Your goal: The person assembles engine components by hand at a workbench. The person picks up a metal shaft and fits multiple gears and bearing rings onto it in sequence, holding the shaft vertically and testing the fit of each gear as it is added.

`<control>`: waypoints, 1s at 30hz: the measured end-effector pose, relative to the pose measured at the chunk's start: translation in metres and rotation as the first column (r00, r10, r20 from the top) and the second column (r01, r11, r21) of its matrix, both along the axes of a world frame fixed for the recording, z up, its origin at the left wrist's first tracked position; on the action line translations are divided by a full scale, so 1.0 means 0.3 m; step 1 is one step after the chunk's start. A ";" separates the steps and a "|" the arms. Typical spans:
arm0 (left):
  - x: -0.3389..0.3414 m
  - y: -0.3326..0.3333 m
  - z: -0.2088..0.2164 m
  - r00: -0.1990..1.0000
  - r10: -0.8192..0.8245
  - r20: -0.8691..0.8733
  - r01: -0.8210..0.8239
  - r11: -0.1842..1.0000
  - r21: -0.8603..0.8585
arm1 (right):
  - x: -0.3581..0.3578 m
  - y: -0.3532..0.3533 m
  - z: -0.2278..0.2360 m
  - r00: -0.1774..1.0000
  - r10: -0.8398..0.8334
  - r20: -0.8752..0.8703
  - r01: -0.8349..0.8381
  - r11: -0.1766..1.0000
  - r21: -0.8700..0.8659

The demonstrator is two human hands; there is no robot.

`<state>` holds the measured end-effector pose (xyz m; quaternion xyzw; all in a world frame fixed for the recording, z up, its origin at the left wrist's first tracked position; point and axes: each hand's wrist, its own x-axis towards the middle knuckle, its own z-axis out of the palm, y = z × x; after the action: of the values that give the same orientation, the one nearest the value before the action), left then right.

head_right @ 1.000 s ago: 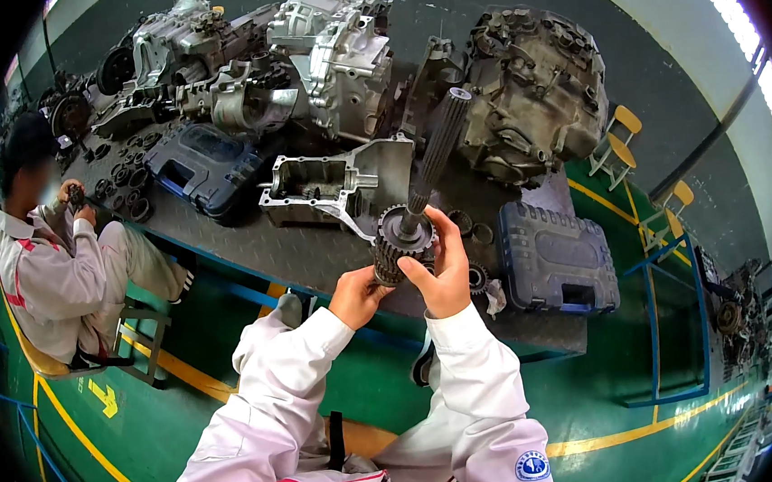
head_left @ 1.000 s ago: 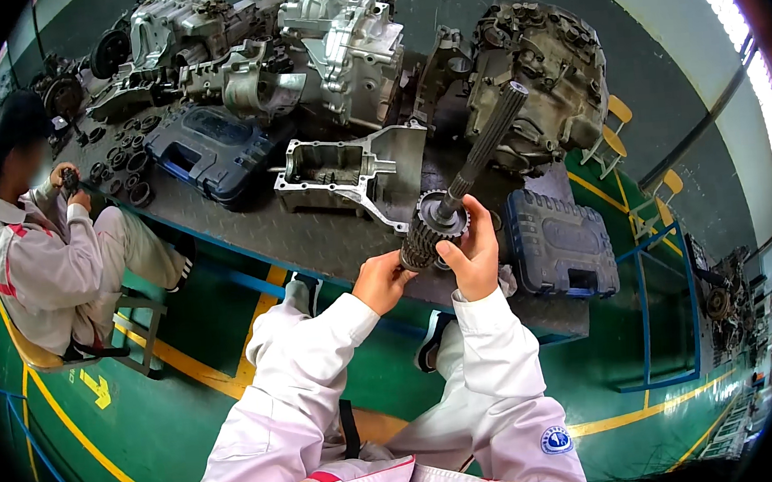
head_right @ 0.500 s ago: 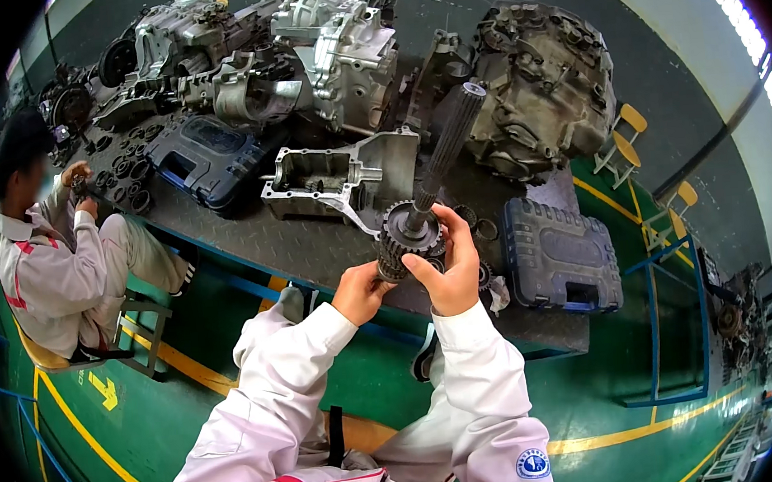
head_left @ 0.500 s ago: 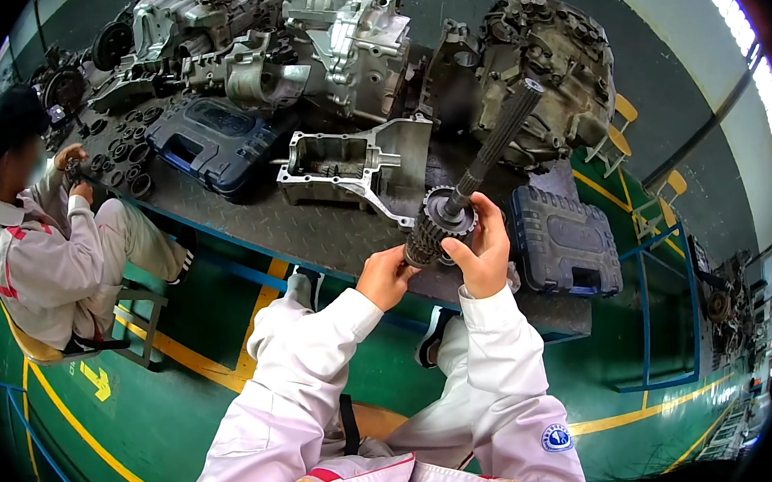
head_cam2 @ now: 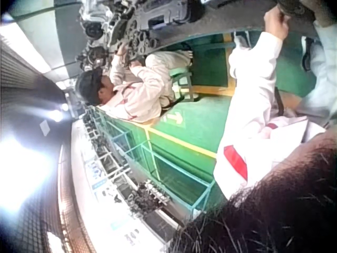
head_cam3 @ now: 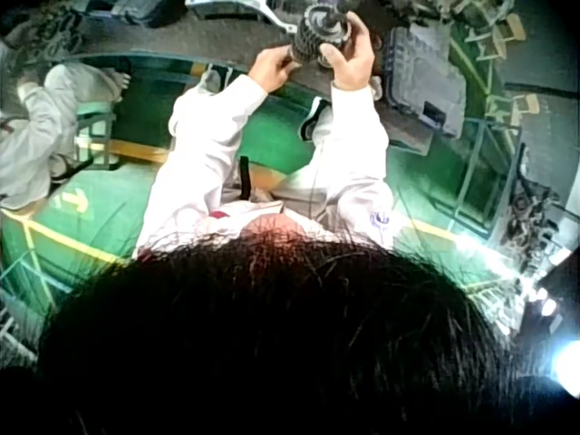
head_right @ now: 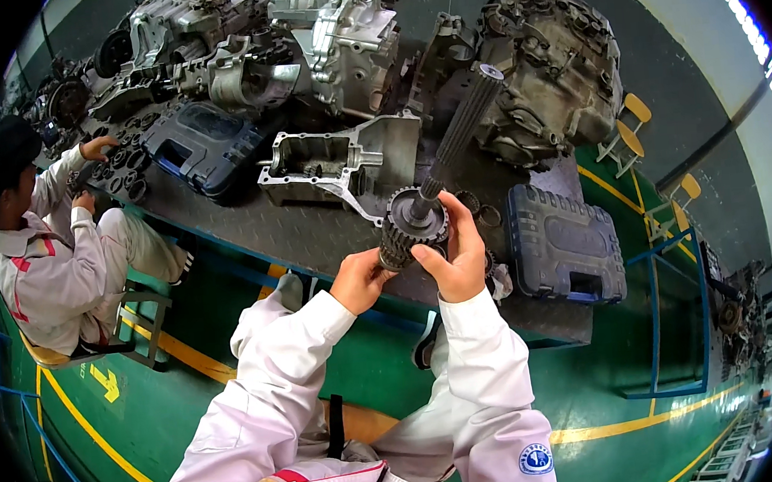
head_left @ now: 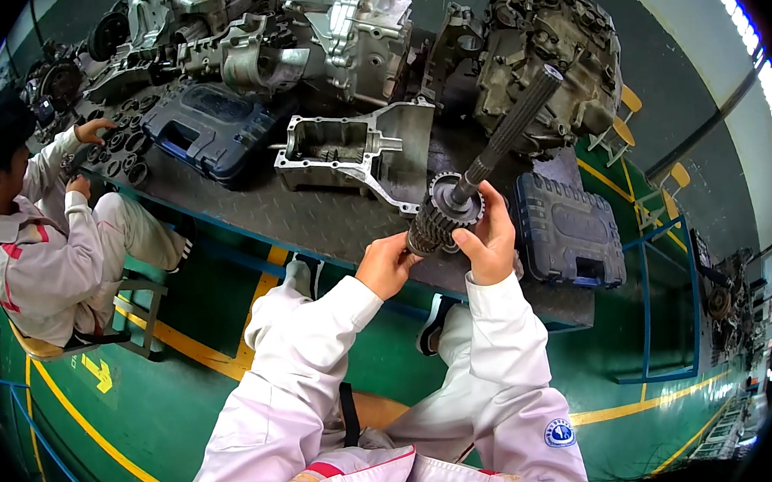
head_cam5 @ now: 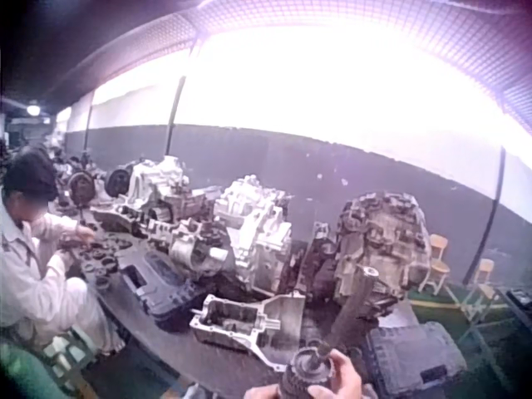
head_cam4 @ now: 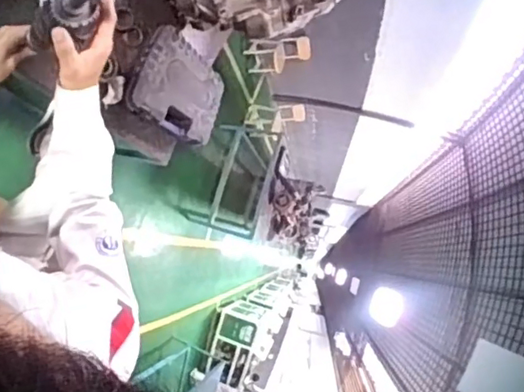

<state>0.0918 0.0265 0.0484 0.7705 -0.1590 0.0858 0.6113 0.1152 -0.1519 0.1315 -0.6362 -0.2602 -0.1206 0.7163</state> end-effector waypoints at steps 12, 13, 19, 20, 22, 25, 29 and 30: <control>-0.003 -0.003 0.008 0.997 0.040 -0.059 -0.043 0.998 -0.049 | -0.029 0.058 0.039 0.980 -0.193 0.039 0.196 0.977 -0.083; -0.003 -0.001 0.002 0.997 0.038 -0.062 -0.042 0.998 -0.056 | -0.034 0.069 0.043 0.978 -0.205 0.036 0.207 0.975 -0.076; -0.005 -0.018 -0.005 0.998 0.052 -0.020 -0.051 0.998 0.021 | -0.025 0.059 0.000 0.965 -0.254 0.061 0.257 0.966 -0.038; -0.007 -0.012 -0.010 0.998 0.051 -0.037 -0.051 0.998 -0.020 | -0.022 0.061 -0.009 0.962 -0.245 0.116 0.257 0.961 -0.102; 0.004 -0.014 -0.014 0.998 0.041 -0.047 -0.044 0.997 -0.063 | -0.032 0.070 -0.012 0.973 -0.222 0.055 0.225 0.973 -0.050; -0.004 -0.016 -0.008 0.999 0.040 -0.027 -0.042 0.997 -0.062 | -0.021 0.046 -0.014 0.979 -0.198 0.043 0.201 0.976 -0.088; -0.007 -0.014 -0.001 0.999 0.030 -0.037 -0.033 0.996 -0.078 | -0.025 0.062 0.015 0.992 -0.125 0.015 0.125 0.991 -0.040; -0.008 -0.018 0.001 0.999 0.034 -0.032 -0.036 0.997 -0.064 | -0.025 0.069 0.025 0.994 -0.109 0.031 0.109 0.994 -0.004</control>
<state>0.0893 0.0213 0.0488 0.7542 -0.1330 0.0898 0.6368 0.1077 -0.1314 0.1388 -0.6494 -0.2364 -0.1683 0.7029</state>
